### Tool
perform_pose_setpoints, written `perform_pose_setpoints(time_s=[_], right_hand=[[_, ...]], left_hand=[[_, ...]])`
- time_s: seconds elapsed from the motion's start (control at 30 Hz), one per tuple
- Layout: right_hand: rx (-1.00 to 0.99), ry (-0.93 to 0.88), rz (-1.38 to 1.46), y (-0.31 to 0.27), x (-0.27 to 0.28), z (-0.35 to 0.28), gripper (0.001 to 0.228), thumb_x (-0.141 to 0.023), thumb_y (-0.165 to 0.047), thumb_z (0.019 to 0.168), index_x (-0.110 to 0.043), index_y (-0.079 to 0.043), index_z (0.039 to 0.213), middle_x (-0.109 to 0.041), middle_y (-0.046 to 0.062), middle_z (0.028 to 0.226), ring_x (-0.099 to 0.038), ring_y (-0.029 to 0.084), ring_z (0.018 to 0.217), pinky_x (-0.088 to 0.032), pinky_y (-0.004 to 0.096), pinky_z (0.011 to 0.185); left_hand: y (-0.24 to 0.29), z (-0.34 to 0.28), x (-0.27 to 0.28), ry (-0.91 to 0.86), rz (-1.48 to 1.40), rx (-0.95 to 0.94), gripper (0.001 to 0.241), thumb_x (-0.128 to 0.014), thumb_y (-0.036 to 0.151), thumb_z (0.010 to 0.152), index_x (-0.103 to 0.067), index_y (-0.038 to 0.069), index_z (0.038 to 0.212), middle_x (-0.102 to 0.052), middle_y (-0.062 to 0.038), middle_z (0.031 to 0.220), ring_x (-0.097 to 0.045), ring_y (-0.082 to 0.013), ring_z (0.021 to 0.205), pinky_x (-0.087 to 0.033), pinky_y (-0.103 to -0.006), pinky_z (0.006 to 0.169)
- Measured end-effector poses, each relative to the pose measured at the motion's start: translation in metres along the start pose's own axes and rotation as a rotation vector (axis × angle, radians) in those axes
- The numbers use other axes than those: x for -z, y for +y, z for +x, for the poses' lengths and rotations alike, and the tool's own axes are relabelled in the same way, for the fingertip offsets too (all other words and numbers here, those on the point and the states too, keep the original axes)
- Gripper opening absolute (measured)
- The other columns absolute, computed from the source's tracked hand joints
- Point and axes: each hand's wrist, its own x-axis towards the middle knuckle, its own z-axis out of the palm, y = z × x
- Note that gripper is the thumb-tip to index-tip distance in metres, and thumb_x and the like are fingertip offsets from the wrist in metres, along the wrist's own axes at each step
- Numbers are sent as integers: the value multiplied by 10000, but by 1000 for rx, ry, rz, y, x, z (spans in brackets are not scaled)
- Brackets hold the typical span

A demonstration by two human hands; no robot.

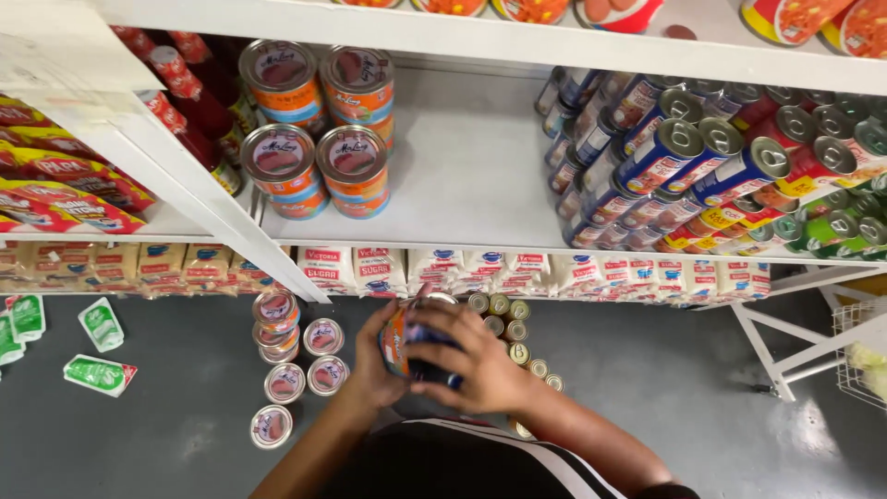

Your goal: The person cleans canned food products by wiping each can with a cloth, then places the cleaned cans onto a grocery store shelf. The cans are rotated by hand during cleaning to ensure all surfaces are wiped.

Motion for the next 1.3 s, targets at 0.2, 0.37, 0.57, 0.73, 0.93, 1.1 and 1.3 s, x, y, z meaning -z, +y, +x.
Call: perform_pose_setpoints(time_s=[0.2, 0.37, 0.57, 0.73, 0.93, 1.1, 1.3], right_hand=[[204, -124, 47, 34, 20, -17, 465, -838, -324, 874, -690, -190, 1294, -563, 114, 1488, -535, 375, 1404, -467, 493, 1163], [140, -187, 30, 15, 14, -15, 465, -836, -341, 873, -683, -182, 1282, -561, 112, 1502, -533, 367, 1406, -458, 489, 1135], [94, -149, 17, 17, 12, -20, 494, -839, -370, 828, -684, -193, 1262, -548, 116, 1468, -508, 386, 1399, -426, 528, 1129], [-2, -223, 29, 4, -3, -23, 481, -845, -335, 845, -682, -179, 1270, -554, 114, 1477, -498, 379, 1423, -421, 515, 1170], [-45, -249, 77, -7, -35, -7, 472, -829, -316, 865, -662, -153, 1276, -542, 149, 1471, -492, 404, 1416, -438, 511, 1124], [-39, -222, 96, -5, -79, 22, 488, -835, -318, 856, -663, -129, 1272, -546, 155, 1459, -499, 408, 1403, -436, 523, 1128], [-116, -72, 17, -37, -99, 44, 483, -829, -303, 835, -660, -127, 1252, -537, 166, 1444, -497, 424, 1379, -431, 533, 1116]], left_hand=[[-24, -22, 14, 130, -101, 11, 535, -515, 510, 903, -639, 174, 1300, -699, -95, 1203, -680, -309, 1078, -543, -610, 908], [-42, -43, 33, 128, -171, -83, 535, -538, 551, 952, -628, 154, 1298, -691, -102, 1218, -678, -325, 1095, -550, -570, 915], [-29, -37, -2, 38, -151, -129, 597, -499, 487, 941, -599, 157, 1428, -707, -69, 1279, -669, -271, 1143, -532, -513, 939], [-49, -41, 38, -94, -200, -212, 570, -482, 473, 1049, -536, 107, 1483, -663, -131, 1321, -636, -294, 1194, -527, -508, 1022], [-36, -59, 59, 36, -193, -282, 582, -459, 469, 1032, -552, 107, 1478, -663, -122, 1335, -643, -285, 1205, -517, -472, 1036], [9, -77, 85, 35, -187, -268, 578, -458, 500, 1015, -540, 134, 1455, -674, -104, 1309, -652, -287, 1182, -517, -477, 1003], [56, -92, 80, 103, -113, -172, 586, -435, 452, 1000, -534, 154, 1495, -665, -97, 1370, -628, -267, 1235, -505, -451, 1053]])
